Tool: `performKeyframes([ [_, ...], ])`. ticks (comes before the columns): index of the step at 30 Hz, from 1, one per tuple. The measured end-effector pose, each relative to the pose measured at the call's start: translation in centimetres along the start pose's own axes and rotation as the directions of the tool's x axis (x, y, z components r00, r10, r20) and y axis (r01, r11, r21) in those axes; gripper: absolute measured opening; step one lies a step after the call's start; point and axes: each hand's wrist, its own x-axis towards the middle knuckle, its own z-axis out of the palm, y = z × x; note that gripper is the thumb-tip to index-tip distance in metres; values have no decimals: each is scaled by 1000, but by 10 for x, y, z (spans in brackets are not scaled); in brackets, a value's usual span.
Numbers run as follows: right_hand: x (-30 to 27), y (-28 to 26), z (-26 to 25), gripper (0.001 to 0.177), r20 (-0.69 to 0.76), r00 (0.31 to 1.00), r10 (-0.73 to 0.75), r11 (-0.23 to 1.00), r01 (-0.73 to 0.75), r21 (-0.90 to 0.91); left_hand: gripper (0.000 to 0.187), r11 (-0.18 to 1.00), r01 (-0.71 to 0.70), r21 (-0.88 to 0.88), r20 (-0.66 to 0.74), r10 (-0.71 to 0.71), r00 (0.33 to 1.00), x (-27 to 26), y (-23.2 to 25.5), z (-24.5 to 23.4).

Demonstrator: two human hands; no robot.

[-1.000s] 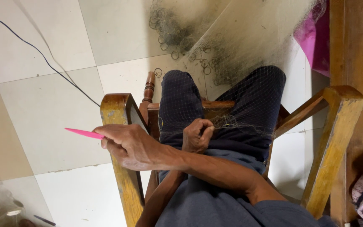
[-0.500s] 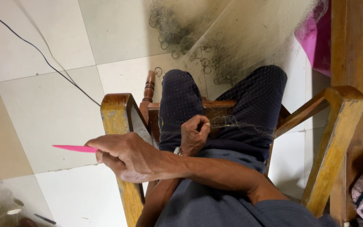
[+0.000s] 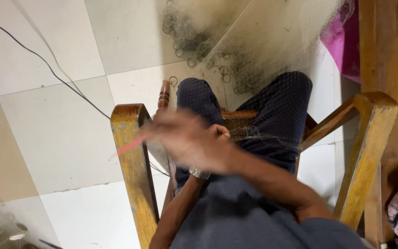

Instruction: Weaving or repairing a fishing net using a netting needle and thread

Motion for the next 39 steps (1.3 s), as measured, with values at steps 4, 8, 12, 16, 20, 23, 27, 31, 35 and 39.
performKeyframes([
  [4,-35,45,-99,19,-158,987,13,887,-84,-455,2,863,-21,-505,142,107,984,-6,41,-31],
  [8,-133,115,-107,15,-366,922,129,668,-354,-655,3,766,176,-619,255,-17,967,-5,40,-30],
  [12,-168,98,-65,15,-425,837,344,807,-495,-323,5,717,277,-639,329,-71,942,3,31,-25],
  [16,-171,89,-39,13,-435,775,458,810,-565,-155,7,705,323,-631,369,-94,925,6,34,-27],
  [20,-175,89,-36,14,-433,786,442,792,-568,-224,7,724,331,-605,404,-80,911,7,44,-31],
  [23,-171,82,-34,14,-414,803,429,794,-554,-250,7,732,324,-599,400,-76,913,7,49,-31],
  [27,-172,81,-31,13,-387,822,419,794,-538,-283,7,739,304,-601,387,-64,920,9,47,-28],
  [31,-171,81,-34,14,-382,812,442,778,-559,-287,6,744,300,-597,378,-69,923,8,54,-30],
  [35,-171,80,-34,14,-384,807,448,779,-563,-276,7,758,286,-585,368,-66,927,6,57,-30],
  [39,-176,87,-32,13,-381,809,448,779,-562,-278,6,767,271,-582,355,-60,933,4,63,-32],
])
